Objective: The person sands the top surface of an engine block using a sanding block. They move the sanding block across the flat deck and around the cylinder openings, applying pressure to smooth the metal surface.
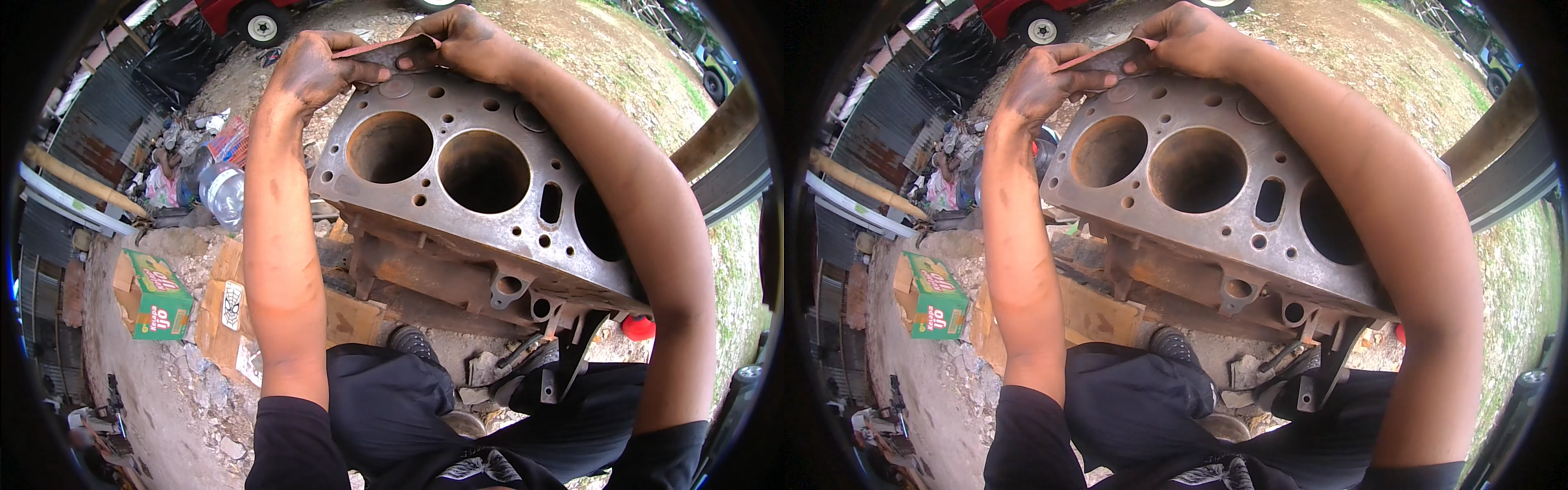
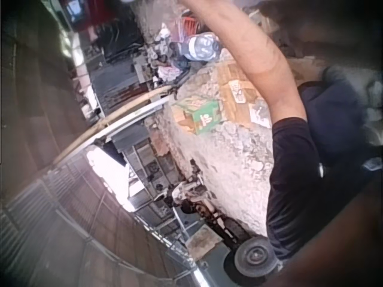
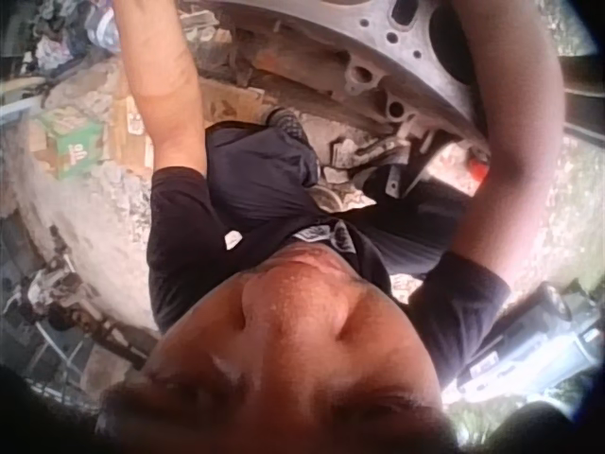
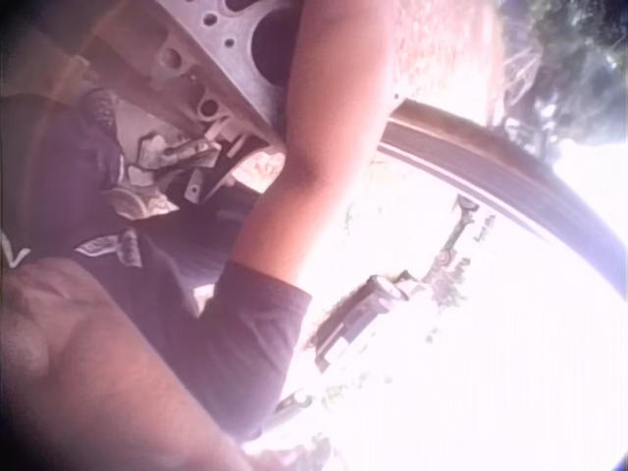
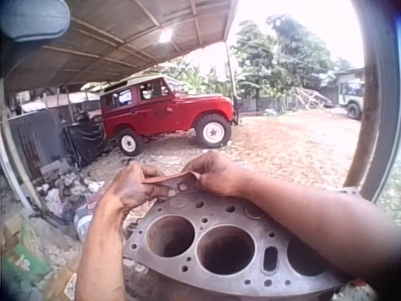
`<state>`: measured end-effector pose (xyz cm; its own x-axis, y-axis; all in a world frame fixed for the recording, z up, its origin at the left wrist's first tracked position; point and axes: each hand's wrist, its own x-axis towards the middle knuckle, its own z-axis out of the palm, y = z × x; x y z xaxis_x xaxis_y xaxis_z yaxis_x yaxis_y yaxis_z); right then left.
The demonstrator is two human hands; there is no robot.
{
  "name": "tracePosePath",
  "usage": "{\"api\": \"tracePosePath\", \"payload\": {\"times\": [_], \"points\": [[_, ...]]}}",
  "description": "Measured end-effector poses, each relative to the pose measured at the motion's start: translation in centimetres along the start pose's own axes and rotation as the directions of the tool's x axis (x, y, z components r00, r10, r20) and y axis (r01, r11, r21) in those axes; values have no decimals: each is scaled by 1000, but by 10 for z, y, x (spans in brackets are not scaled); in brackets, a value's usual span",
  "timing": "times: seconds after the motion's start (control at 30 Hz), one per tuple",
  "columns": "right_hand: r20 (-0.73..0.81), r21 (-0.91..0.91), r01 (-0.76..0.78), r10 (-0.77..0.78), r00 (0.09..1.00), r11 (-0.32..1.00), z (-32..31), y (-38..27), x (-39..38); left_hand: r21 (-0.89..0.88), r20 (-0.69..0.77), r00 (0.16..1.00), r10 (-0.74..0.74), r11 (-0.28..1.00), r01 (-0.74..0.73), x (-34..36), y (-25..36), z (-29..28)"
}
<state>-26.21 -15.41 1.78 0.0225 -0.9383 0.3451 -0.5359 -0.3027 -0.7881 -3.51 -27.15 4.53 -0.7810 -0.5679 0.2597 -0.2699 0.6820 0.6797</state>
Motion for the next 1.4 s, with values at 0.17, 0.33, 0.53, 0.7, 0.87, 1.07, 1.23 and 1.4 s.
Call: {"api": "tracePosePath", "payload": {"times": [0.17,0.33,0.53,0.7,0.87,1.07,1.23,1.4], "points": [[-1,-187,111,-113,994,976,4,-21,-7,-58,90,996,9,998,-4,-6,-5,-9],[-18,-110,70,-72,997,992,6,-11,-3,-57,98,995,-7,998,13,-4,3,-9],[5,-168,10,-9,1000,986,1,-8,-4,-88,86,996,-4,996,12,0,-2,-2],[23,-255,54,-49,999,966,11,-22,-5,32,123,992,2,999,-6,-10,3,-15],[31,-194,70,-66,997,979,2,-9,-2,3,96,995,3,1000,-3,-1,-3,-8],[5,-249,38,-38,999,968,3,-13,-7,-23,135,991,9,1000,-6,-2,3,-9],[24,-250,37,-32,999,967,8,-21,-8,-42,127,992,7,999,-1,-12,5,-12],[9,-196,17,-16,1000,980,1,-10,-8,18,76,997,11,1000,-12,-1,4,-6]]}}
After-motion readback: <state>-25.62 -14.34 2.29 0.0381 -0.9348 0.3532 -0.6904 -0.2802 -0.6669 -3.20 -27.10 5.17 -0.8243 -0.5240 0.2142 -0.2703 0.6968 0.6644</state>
